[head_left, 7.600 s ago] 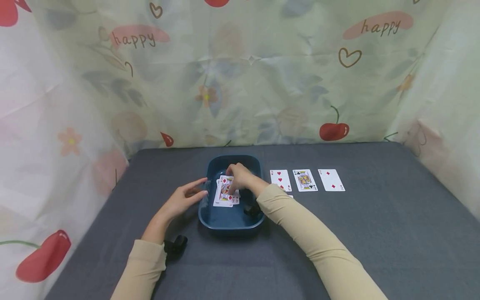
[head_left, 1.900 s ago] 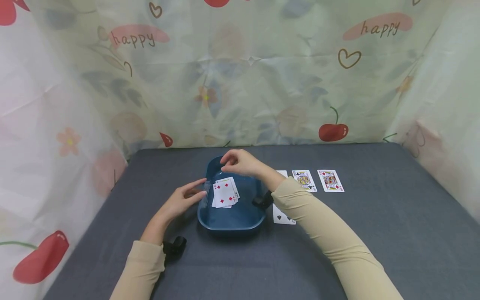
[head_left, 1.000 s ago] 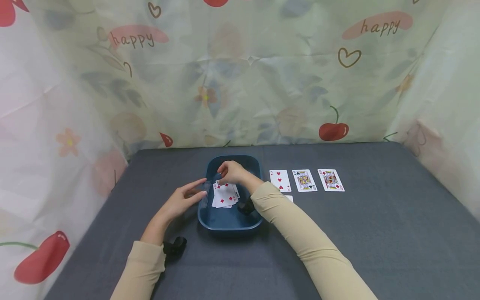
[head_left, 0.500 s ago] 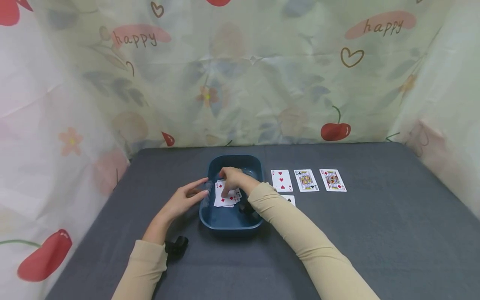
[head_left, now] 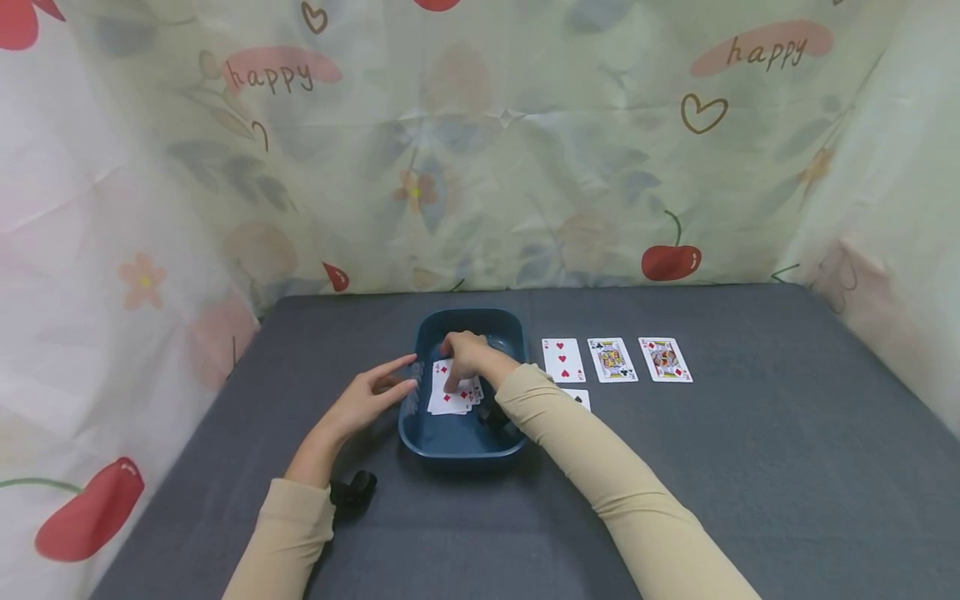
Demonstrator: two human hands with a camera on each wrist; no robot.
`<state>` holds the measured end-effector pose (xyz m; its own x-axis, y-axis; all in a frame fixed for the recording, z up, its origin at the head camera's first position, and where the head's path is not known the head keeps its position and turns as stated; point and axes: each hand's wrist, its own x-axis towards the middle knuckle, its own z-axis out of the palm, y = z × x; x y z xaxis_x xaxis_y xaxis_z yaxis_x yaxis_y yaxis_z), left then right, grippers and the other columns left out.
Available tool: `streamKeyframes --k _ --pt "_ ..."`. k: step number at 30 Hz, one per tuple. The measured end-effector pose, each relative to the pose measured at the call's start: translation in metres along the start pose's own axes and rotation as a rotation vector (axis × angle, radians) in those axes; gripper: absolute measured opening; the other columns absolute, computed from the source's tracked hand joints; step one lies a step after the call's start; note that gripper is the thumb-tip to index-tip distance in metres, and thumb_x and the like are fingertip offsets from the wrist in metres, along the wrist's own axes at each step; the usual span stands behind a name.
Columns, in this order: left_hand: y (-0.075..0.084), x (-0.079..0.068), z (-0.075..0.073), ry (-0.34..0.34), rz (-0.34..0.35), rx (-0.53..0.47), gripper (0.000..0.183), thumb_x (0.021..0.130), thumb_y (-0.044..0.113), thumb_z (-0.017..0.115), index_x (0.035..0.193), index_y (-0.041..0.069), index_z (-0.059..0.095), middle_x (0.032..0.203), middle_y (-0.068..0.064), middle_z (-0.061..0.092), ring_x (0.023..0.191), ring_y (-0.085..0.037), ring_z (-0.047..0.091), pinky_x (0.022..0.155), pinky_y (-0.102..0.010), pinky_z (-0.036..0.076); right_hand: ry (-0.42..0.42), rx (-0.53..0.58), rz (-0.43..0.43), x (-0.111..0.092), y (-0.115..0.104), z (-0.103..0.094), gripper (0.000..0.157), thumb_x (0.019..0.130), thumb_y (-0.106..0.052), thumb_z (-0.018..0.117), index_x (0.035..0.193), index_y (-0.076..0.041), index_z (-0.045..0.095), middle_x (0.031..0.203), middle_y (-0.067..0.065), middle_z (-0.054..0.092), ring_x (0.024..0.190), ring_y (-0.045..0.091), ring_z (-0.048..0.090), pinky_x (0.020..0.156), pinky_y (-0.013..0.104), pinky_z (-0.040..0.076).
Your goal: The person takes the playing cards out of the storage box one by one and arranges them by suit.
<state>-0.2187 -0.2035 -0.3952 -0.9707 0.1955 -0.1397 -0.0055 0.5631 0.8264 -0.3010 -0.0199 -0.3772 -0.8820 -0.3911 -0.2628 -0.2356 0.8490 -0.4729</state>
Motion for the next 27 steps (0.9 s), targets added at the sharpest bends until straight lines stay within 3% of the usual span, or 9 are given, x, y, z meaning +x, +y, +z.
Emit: streamKeyframes --k 14,20,27 --pt "0.0 0.0 0.001 0.006 -0.007 -0.009 0.058 0.091 0.043 0.056 0.143 0.03 0.036 0.139 -0.015 0.049 0.127 -0.034 0.047 0.103 -0.058 0.036 0.059 -0.001 0.056 0.002 0.002 0.0 0.058 0.067 -0.022 0.084 0.116 -0.01 0.056 0.123 0.014 0.052 0.11 0.029 0.046 0.095 0.04 0.041" --pt "0.0 -0.001 0.002 0.011 -0.023 -0.011 0.057 0.091 0.041 0.056 0.143 0.032 0.035 0.141 -0.013 0.047 0.129 -0.034 0.046 0.104 -0.059 0.035 0.149 0.118 0.014 0.004 0.003 -0.001 0.054 0.071 -0.009 0.079 0.118 -0.005 0.053 0.125 0.017 0.048 0.109 0.029 0.051 0.093 0.038 0.048" --pt "0.001 0.0 0.002 0.006 -0.028 -0.007 0.056 0.092 0.039 0.055 0.143 0.03 0.035 0.139 -0.016 0.048 0.128 -0.035 0.045 0.104 -0.06 0.035 0.169 0.203 -0.074 0.002 0.001 -0.015 0.039 0.082 -0.004 0.067 0.118 -0.006 0.053 0.118 0.016 0.058 0.108 0.027 0.056 0.091 0.037 0.05"
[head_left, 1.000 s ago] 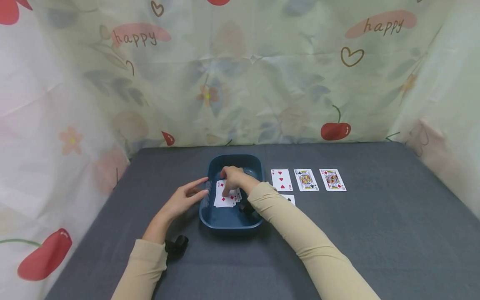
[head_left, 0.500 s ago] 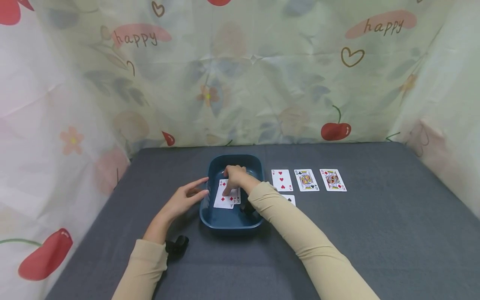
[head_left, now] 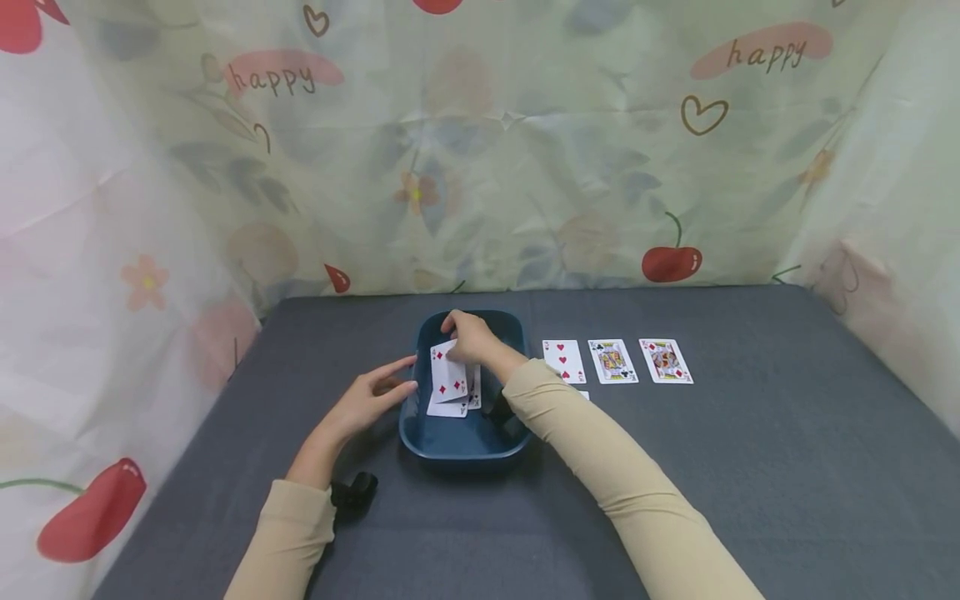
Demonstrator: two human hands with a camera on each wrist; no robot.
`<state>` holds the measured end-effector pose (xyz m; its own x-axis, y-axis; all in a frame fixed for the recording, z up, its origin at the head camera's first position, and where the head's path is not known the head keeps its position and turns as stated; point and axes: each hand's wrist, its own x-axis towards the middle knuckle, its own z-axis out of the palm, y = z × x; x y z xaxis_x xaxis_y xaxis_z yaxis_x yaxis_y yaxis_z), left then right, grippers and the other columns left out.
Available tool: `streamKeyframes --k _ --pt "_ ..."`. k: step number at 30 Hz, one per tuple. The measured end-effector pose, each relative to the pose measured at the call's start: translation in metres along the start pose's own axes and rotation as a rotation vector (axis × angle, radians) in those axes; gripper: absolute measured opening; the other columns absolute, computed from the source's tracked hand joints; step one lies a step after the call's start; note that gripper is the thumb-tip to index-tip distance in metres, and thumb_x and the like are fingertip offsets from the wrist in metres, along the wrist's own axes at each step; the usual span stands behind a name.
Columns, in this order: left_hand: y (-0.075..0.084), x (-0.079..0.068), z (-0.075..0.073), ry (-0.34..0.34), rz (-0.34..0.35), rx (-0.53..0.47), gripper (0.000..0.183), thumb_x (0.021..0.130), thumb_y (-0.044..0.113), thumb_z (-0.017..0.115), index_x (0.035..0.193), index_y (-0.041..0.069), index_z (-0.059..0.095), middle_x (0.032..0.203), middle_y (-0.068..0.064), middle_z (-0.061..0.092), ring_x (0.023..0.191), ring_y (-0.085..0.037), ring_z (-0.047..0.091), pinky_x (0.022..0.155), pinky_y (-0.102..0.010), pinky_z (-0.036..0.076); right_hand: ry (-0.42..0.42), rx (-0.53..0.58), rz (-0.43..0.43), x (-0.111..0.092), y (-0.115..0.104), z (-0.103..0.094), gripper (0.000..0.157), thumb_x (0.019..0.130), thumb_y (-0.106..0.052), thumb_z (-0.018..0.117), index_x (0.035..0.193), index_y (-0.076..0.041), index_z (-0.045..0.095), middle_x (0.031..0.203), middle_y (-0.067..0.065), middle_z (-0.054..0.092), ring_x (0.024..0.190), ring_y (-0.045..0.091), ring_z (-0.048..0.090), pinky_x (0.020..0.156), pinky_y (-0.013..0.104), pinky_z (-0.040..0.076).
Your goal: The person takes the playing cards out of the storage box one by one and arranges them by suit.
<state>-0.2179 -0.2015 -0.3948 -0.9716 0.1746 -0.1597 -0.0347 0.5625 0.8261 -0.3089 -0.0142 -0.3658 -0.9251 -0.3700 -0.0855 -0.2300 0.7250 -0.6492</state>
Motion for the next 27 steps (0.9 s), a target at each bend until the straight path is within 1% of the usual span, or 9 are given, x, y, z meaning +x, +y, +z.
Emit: streamKeyframes --k 3,7,13,17,19,21,27 --pt "0.0 0.0 -0.001 -0.005 0.003 -0.001 0.057 0.092 0.041 0.055 0.144 0.03 0.035 0.139 -0.016 0.048 0.128 -0.035 0.046 0.103 -0.059 0.035 -0.012 0.039 -0.032 -0.002 -0.002 -0.01 0.035 0.084 -0.002 0.063 0.117 -0.005 0.055 0.114 0.015 0.06 0.104 0.027 0.057 0.088 0.036 0.05" --pt "0.0 0.0 -0.001 -0.012 0.005 0.005 0.058 0.091 0.045 0.055 0.143 0.03 0.036 0.139 -0.016 0.048 0.128 -0.035 0.045 0.103 -0.059 0.035 -0.018 0.078 -0.054 -0.007 -0.003 -0.022 0.033 0.084 -0.003 0.062 0.117 -0.006 0.056 0.112 0.014 0.06 0.102 0.026 0.057 0.084 0.034 0.05" --pt "0.0 0.001 -0.001 -0.008 -0.015 0.014 0.056 0.092 0.041 0.055 0.144 0.031 0.035 0.14 -0.016 0.048 0.13 -0.035 0.044 0.104 -0.059 0.035 -0.006 0.184 -0.078 -0.016 0.002 -0.04 0.033 0.084 -0.003 0.064 0.116 -0.005 0.057 0.112 0.015 0.063 0.102 0.026 0.059 0.079 0.03 0.051" --pt "0.0 0.001 0.0 -0.002 -0.02 0.015 0.056 0.092 0.039 0.055 0.144 0.031 0.035 0.139 -0.016 0.049 0.13 -0.035 0.044 0.104 -0.059 0.035 0.01 0.241 -0.088 -0.025 0.008 -0.053 0.033 0.085 -0.005 0.064 0.117 -0.003 0.057 0.105 0.018 0.064 0.093 0.023 0.059 0.072 0.025 0.049" --pt "0.001 0.001 0.0 0.001 -0.017 0.015 0.055 0.092 0.039 0.055 0.143 0.031 0.035 0.138 -0.016 0.049 0.129 -0.035 0.044 0.104 -0.06 0.034 0.019 0.254 -0.086 -0.03 0.013 -0.06 0.034 0.085 -0.007 0.064 0.118 -0.002 0.057 0.103 0.017 0.064 0.089 0.02 0.057 0.07 0.023 0.047" --pt "0.001 0.001 0.001 0.004 -0.014 0.016 0.055 0.092 0.039 0.055 0.143 0.03 0.035 0.137 -0.017 0.05 0.129 -0.035 0.045 0.104 -0.06 0.034 0.017 0.295 -0.078 -0.034 0.019 -0.066 0.034 0.085 -0.008 0.065 0.118 -0.001 0.057 0.101 0.018 0.065 0.085 0.019 0.058 0.07 0.024 0.046" --pt "0.0 0.001 0.001 0.01 -0.003 0.015 0.056 0.092 0.041 0.055 0.143 0.03 0.036 0.136 -0.016 0.051 0.128 -0.035 0.045 0.105 -0.059 0.034 0.044 0.386 -0.018 -0.045 0.043 -0.085 0.034 0.086 -0.013 0.065 0.118 -0.003 0.056 0.11 0.017 0.065 0.086 0.019 0.062 0.078 0.031 0.052"
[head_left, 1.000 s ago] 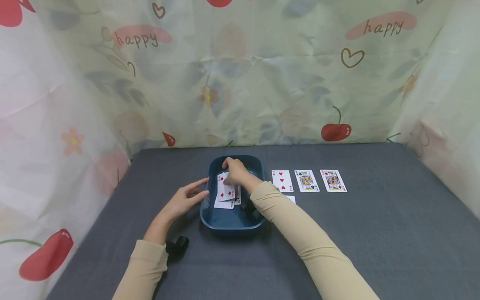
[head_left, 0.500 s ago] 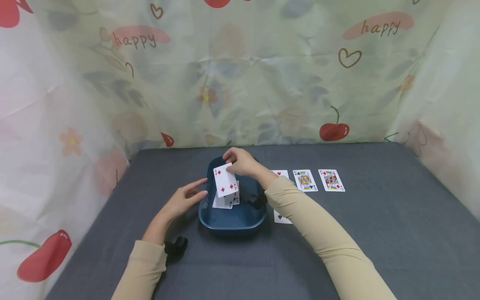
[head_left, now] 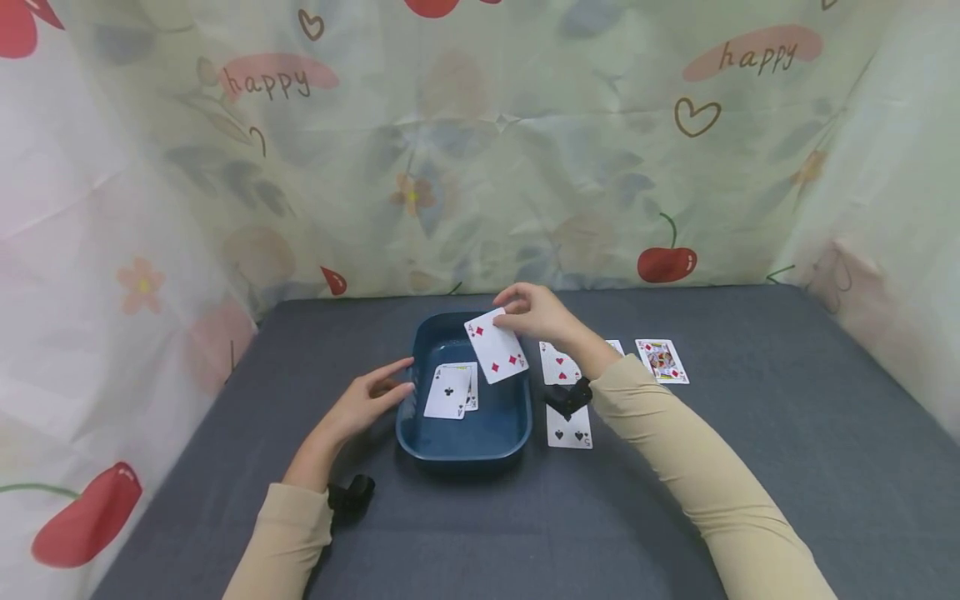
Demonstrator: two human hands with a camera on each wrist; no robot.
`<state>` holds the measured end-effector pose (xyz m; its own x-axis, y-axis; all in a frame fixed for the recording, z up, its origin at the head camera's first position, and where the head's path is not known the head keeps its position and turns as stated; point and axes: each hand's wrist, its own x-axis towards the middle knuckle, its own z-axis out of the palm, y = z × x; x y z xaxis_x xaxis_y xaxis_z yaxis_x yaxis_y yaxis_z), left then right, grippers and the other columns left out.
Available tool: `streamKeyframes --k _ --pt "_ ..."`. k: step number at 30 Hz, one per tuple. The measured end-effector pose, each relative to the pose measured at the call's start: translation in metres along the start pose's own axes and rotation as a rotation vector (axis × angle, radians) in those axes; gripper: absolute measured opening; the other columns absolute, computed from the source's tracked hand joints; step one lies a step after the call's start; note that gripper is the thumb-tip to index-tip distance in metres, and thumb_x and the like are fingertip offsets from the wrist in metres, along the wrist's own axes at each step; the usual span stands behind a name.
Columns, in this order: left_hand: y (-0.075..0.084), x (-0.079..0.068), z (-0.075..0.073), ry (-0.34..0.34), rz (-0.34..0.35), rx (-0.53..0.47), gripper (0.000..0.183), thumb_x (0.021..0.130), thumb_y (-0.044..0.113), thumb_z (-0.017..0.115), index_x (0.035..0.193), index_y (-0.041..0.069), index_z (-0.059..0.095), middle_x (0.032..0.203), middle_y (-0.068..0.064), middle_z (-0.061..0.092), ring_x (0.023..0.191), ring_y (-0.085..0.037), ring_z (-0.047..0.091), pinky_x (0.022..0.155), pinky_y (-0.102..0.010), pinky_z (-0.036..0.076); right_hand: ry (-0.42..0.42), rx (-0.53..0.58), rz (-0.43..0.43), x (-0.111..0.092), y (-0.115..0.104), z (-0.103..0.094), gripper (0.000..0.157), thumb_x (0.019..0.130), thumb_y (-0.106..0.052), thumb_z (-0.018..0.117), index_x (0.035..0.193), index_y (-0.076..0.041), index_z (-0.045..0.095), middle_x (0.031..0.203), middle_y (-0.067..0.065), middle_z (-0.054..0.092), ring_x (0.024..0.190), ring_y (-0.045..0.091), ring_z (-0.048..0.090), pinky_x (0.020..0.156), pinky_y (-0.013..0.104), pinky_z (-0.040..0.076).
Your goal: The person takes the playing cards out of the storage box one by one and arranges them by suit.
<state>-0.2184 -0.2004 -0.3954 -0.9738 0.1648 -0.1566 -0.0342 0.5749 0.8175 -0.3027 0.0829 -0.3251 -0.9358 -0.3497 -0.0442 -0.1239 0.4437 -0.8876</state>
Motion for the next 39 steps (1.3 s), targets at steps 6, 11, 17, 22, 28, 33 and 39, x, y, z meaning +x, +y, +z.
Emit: streamKeyframes --k 6,11,17,22,28,33,39 --pt "-0.001 0.0 0.0 -0.004 0.005 -0.001 0.055 0.092 0.04 0.055 0.143 0.031 0.036 0.136 -0.016 0.051 0.128 -0.034 0.046 0.104 -0.059 0.034 0.058 0.019 0.048 -0.012 0.014 -0.024 0.036 0.089 -0.016 0.062 0.121 -0.004 0.054 0.114 0.017 0.065 0.087 0.017 0.062 0.077 0.028 0.052" --pt "-0.002 0.0 0.0 -0.002 0.004 0.001 0.055 0.092 0.04 0.055 0.143 0.031 0.036 0.137 -0.016 0.05 0.129 -0.034 0.045 0.104 -0.059 0.035 0.101 0.024 0.071 -0.022 0.034 -0.043 0.036 0.09 -0.018 0.061 0.121 -0.004 0.054 0.115 0.019 0.064 0.085 0.012 0.06 0.074 0.023 0.05" --pt "-0.002 0.0 0.0 -0.001 0.01 0.002 0.056 0.091 0.043 0.055 0.143 0.031 0.036 0.137 -0.016 0.05 0.128 -0.034 0.046 0.104 -0.058 0.036 0.151 0.022 0.117 -0.035 0.061 -0.069 0.04 0.091 -0.022 0.059 0.124 -0.003 0.05 0.12 0.02 0.06 0.086 0.008 0.057 0.075 0.021 0.047" --pt "-0.002 0.001 0.0 0.0 -0.005 0.013 0.056 0.092 0.043 0.055 0.143 0.032 0.036 0.139 -0.015 0.048 0.13 -0.034 0.044 0.104 -0.059 0.034 0.187 0.055 0.183 -0.049 0.083 -0.093 0.047 0.094 -0.029 0.055 0.131 -0.004 0.044 0.131 0.02 0.051 0.104 0.015 0.052 0.089 0.03 0.045" --pt "-0.001 0.0 -0.002 -0.003 -0.011 0.012 0.055 0.092 0.041 0.054 0.143 0.032 0.035 0.141 -0.015 0.047 0.13 -0.034 0.043 0.104 -0.059 0.034 0.233 0.071 0.256 -0.062 0.108 -0.118 0.054 0.095 -0.035 0.051 0.137 -0.004 0.037 0.134 0.018 0.045 0.105 0.013 0.049 0.088 0.027 0.045" --pt "-0.001 0.0 -0.002 -0.003 -0.009 0.008 0.055 0.092 0.04 0.055 0.143 0.032 0.035 0.14 -0.015 0.047 0.13 -0.035 0.043 0.104 -0.059 0.034 0.277 0.076 0.267 -0.065 0.129 -0.131 0.055 0.096 -0.031 0.049 0.138 0.001 0.035 0.128 0.015 0.045 0.088 0.001 0.051 0.075 0.017 0.046" --pt "-0.001 0.001 0.0 0.003 -0.016 0.003 0.054 0.092 0.04 0.055 0.142 0.032 0.037 0.141 -0.015 0.047 0.13 -0.033 0.044 0.105 -0.057 0.035 0.329 0.057 0.357 -0.065 0.148 -0.139 0.06 0.096 -0.033 0.047 0.142 0.001 0.03 0.144 0.024 0.034 0.121 0.026 0.045 0.101 0.04 0.042"
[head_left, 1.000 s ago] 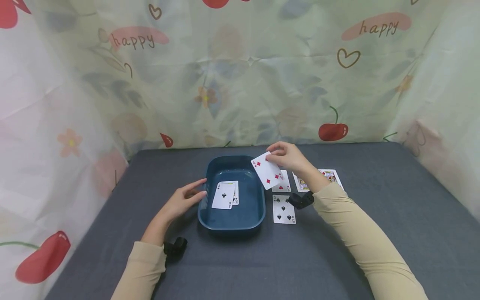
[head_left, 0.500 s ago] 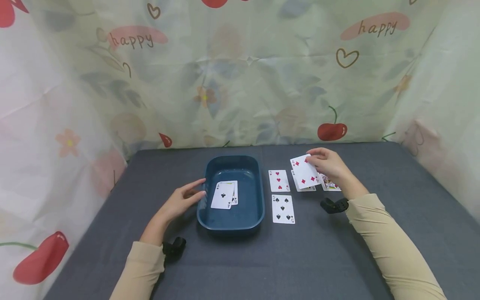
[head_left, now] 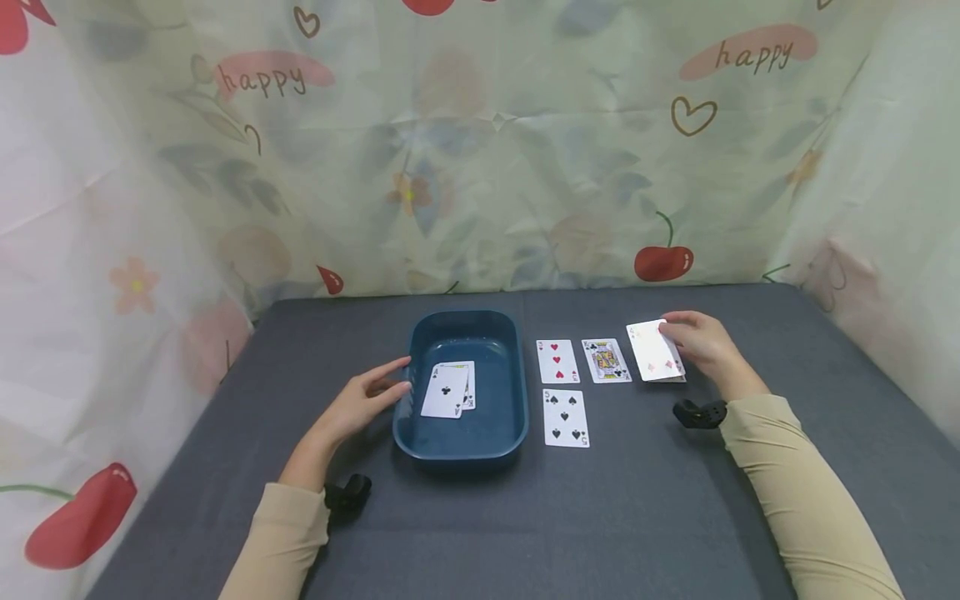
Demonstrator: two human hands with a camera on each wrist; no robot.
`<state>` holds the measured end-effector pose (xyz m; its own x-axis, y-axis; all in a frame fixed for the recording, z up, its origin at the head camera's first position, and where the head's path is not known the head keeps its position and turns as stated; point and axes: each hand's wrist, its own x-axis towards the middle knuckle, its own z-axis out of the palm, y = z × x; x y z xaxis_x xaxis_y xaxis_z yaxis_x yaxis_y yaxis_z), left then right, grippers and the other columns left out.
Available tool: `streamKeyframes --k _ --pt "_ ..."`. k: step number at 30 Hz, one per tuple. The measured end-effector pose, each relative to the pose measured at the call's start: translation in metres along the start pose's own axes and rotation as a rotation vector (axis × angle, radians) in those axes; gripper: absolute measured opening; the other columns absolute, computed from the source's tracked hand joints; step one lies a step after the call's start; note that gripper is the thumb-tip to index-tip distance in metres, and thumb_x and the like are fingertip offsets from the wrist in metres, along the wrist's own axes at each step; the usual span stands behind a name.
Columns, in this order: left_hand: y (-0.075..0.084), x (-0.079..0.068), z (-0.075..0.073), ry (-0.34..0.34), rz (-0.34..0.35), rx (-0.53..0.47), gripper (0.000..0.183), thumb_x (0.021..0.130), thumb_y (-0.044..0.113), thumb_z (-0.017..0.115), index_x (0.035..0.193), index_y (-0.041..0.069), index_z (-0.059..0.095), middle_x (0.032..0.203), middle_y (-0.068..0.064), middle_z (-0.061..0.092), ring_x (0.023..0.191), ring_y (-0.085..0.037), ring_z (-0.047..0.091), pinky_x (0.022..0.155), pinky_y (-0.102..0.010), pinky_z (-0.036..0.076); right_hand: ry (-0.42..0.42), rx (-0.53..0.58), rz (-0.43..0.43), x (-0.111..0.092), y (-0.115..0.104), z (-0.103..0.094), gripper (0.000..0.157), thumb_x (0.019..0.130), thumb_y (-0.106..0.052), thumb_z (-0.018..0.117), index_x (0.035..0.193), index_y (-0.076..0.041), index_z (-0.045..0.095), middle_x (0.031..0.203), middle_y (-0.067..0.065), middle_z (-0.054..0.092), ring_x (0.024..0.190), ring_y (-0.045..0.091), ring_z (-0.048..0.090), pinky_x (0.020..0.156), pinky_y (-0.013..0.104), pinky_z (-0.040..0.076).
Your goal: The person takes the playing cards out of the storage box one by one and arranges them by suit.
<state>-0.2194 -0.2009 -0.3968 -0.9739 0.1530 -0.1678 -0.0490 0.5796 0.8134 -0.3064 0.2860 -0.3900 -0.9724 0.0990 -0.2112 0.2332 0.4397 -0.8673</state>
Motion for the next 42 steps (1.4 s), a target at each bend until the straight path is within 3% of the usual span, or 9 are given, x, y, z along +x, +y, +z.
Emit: streamKeyframes --k 4,17,22,27,35,42 --pt "0.0 0.001 0.001 0.008 -0.008 0.005 0.055 0.092 0.041 0.056 0.142 0.033 0.037 0.142 -0.015 0.046 0.13 -0.034 0.044 0.105 -0.057 0.035 0.015 0.007 0.047 0.004 0.008 -0.004 0.058 0.097 -0.031 0.045 0.143 -0.001 0.03 0.147 0.025 0.03 0.13 0.033 0.037 0.109 0.048 0.034" --pt "0.0 0.001 0.001 0.015 0.0 0.005 0.055 0.092 0.04 0.056 0.143 0.031 0.037 0.139 -0.015 0.049 0.129 -0.034 0.045 0.104 -0.057 0.035 0.025 0.003 0.057 0.012 0.016 -0.006 0.052 0.097 -0.023 0.043 0.141 0.003 0.032 0.146 0.026 0.032 0.129 0.032 0.037 0.107 0.047 0.036" --pt "0.0 0.001 0.002 0.016 -0.001 0.002 0.055 0.092 0.04 0.056 0.143 0.031 0.037 0.139 -0.015 0.049 0.129 -0.034 0.046 0.105 -0.057 0.035 0.054 -0.048 0.068 0.017 0.019 -0.006 0.049 0.096 -0.02 0.046 0.139 0.003 0.037 0.142 0.026 0.037 0.119 0.028 0.042 0.086 0.032 0.044" --pt "0.0 0.001 0.002 0.013 0.002 -0.002 0.056 0.091 0.041 0.056 0.142 0.031 0.037 0.139 -0.015 0.049 0.128 -0.034 0.046 0.105 -0.057 0.035 0.081 -0.097 0.073 0.02 0.02 -0.005 0.047 0.094 -0.018 0.048 0.134 0.005 0.042 0.137 0.027 0.041 0.112 0.028 0.047 0.068 0.019 0.038" --pt "0.0 0.001 0.002 0.017 0.0 0.002 0.054 0.092 0.039 0.056 0.142 0.031 0.037 0.139 -0.015 0.049 0.128 -0.034 0.046 0.104 -0.057 0.035 0.104 -0.165 0.051 0.016 0.019 -0.005 0.043 0.093 -0.015 0.049 0.129 0.009 0.046 0.131 0.03 0.045 0.11 0.035 0.049 0.078 0.031 0.044" --pt "0.0 0.0 0.001 0.019 -0.008 0.009 0.055 0.092 0.039 0.055 0.143 0.032 0.036 0.139 -0.015 0.049 0.129 -0.034 0.046 0.104 -0.058 0.035 0.124 -0.18 -0.021 0.009 0.01 -0.002 0.041 0.092 -0.013 0.05 0.125 0.01 0.047 0.123 0.031 0.05 0.101 0.033 0.056 0.077 0.033 0.048"
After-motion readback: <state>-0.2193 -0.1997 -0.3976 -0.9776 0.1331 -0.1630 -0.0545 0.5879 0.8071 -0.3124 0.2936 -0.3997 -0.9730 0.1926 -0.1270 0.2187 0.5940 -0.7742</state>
